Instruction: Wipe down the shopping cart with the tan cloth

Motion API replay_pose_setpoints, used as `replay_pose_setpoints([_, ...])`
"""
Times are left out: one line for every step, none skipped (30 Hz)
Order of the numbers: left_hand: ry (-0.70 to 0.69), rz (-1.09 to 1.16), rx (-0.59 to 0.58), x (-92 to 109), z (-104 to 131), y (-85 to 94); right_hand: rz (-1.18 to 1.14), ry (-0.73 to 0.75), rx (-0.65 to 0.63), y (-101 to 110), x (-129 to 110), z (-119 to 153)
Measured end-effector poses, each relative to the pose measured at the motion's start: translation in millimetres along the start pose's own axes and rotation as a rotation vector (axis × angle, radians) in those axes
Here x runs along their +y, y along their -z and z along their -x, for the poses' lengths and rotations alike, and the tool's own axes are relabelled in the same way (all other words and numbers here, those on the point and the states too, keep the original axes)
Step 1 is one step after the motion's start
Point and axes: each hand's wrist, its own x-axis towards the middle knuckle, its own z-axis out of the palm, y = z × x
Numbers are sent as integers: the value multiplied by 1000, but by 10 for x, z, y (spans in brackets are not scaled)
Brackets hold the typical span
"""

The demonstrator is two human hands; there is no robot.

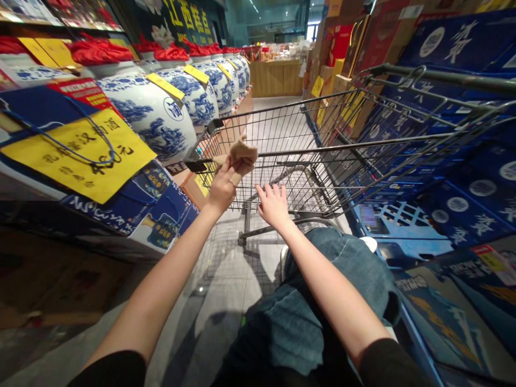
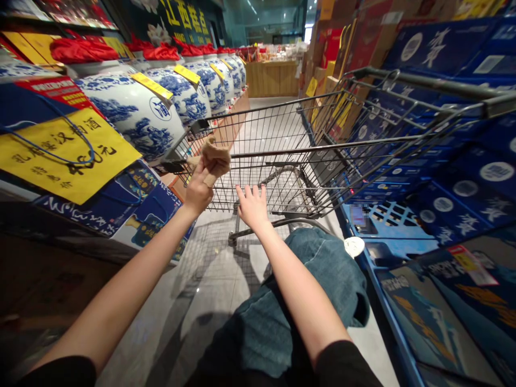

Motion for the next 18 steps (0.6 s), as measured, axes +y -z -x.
replay_pose_setpoints([-29,10,-53,23,-29,-33,0,7,-2,4,12,2])
replay_pose_setpoints([-67,21,-113,45,-30,-77,1,15,-7,7,26,4])
replay_pose_setpoints([-110,33,-170,67,-12,-119,1,24,-12,8,39,5])
replay_pose_setpoints([-151,43,-217,85,18,-150,0,32,-18,6,50,6])
replay_pose_setpoints([-186,49,-249,100,45,-163,-1,37,-24,2,59,6])
replay_pose_setpoints([-210,50,-265,113,60,-155,-3,39,-28,-4,63,6])
replay_pose_setpoints([-224,46,-267,124,52,-126,-5,36,-29,-12,64,6])
replay_pose_setpoints([-233,37,-259,136,19,-82,-6,29,-28,-20,61,6])
replay_pose_setpoints([-236,25,-245,149,-41,-31,-6,20,-25,-28,57,6])
replay_pose_setpoints([-234,10,-226,164,-119,19,-6,11,-21,-33,53,5])
replay_pose_setpoints([-225,-5,-203,182,-208,59,-6,8,-17,-37,50,5])
replay_pose_setpoints([-206,-20,-182,201,-295,85,-7,9,-14,-38,49,4])
replay_pose_setpoints([-197,-29,-171,221,-370,93,-8,15,-12,-38,51,3])
replay_pose_setpoints([-199,-32,-171,240,-427,87,-10,22,-12,-36,55,3])
replay_pose_setpoints([-214,-28,-184,256,-461,71,-14,28,-14,-35,62,3])
replay_pose_setpoints([-246,-16,-208,267,-475,53,-18,31,-18,-33,70,4])
replay_pose_setpoints([-286,-1,-239,274,-475,39,-24,33,-21,-32,78,5])
replay_pose_setpoints([-328,14,-271,274,-467,37,-35,34,-24,-31,87,7])
